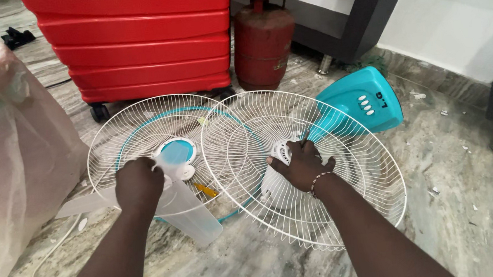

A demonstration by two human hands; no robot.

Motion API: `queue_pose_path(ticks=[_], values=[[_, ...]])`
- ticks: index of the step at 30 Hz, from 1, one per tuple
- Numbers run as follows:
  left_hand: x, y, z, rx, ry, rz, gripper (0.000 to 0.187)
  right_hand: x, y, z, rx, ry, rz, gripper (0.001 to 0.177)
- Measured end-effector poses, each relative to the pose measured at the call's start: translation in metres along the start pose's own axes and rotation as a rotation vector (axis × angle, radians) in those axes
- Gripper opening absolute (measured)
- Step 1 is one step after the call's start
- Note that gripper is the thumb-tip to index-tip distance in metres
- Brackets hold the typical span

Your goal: The person disassembles a small electric fan by removing the front grille, fan blades, and rear grille using a screwdriver. The components are placed on the floor.

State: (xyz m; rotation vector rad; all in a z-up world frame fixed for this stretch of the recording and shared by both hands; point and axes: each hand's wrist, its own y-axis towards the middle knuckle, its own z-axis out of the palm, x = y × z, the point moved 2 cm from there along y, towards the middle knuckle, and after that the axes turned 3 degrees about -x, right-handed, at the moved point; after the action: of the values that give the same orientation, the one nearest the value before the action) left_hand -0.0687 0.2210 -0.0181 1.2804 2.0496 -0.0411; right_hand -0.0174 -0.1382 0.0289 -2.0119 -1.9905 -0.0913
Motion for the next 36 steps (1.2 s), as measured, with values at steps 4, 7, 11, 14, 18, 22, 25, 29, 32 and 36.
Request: queue_pose_path(ticks=[4, 7, 11, 14, 18, 22, 25, 29, 32, 36], values=[[-0.058, 0.006, -0.005, 0.158, -0.268, -0.057, 0.05, 0.001, 0.0, 0.001, 0.012, 0.0, 0.004, 0.095], [-0.099, -0.004, -0.006, 0.536, -0.801, -0.423, 0.062, 0.004, 0.0, 0.003, 0.014, -0.035, 0.009, 0.096], [-0.128, -0.021, -0.009, 0.7, -0.844, -0.482, 0.056, 0.008, -0.001, 0.003, 0.002, -0.052, 0.029, 0.099], [-0.127, -0.026, -0.006, 0.683, -0.923, -0.45, 0.048, 0.007, -0.006, 0.005, 0.006, -0.071, 0.028, 0.101], [-0.12, -0.022, 0.0, 0.612, -1.013, -0.426, 0.044, -0.008, -0.009, -0.005, -0.009, 0.014, -0.122, 0.095], [-0.119, -0.02, 0.002, 0.657, -1.022, -0.474, 0.041, -0.032, -0.012, -0.023, -0.025, 0.272, -0.351, 0.099], [-0.126, -0.02, -0.001, 0.653, -0.95, -0.438, 0.04, -0.043, -0.014, -0.024, -0.055, 0.385, -0.422, 0.103], [-0.136, -0.022, -0.006, 0.669, -0.968, -0.463, 0.04, -0.056, -0.008, -0.016, -0.099, 0.462, -0.328, 0.112], [-0.141, -0.025, -0.011, 0.709, -1.045, -0.499, 0.04, -0.064, -0.001, -0.011, -0.173, 0.683, -0.407, 0.101], [-0.144, -0.028, -0.018, 0.707, -1.06, -0.497, 0.04, -0.077, 0.0, -0.01, -0.152, 0.449, -0.357, 0.066]])
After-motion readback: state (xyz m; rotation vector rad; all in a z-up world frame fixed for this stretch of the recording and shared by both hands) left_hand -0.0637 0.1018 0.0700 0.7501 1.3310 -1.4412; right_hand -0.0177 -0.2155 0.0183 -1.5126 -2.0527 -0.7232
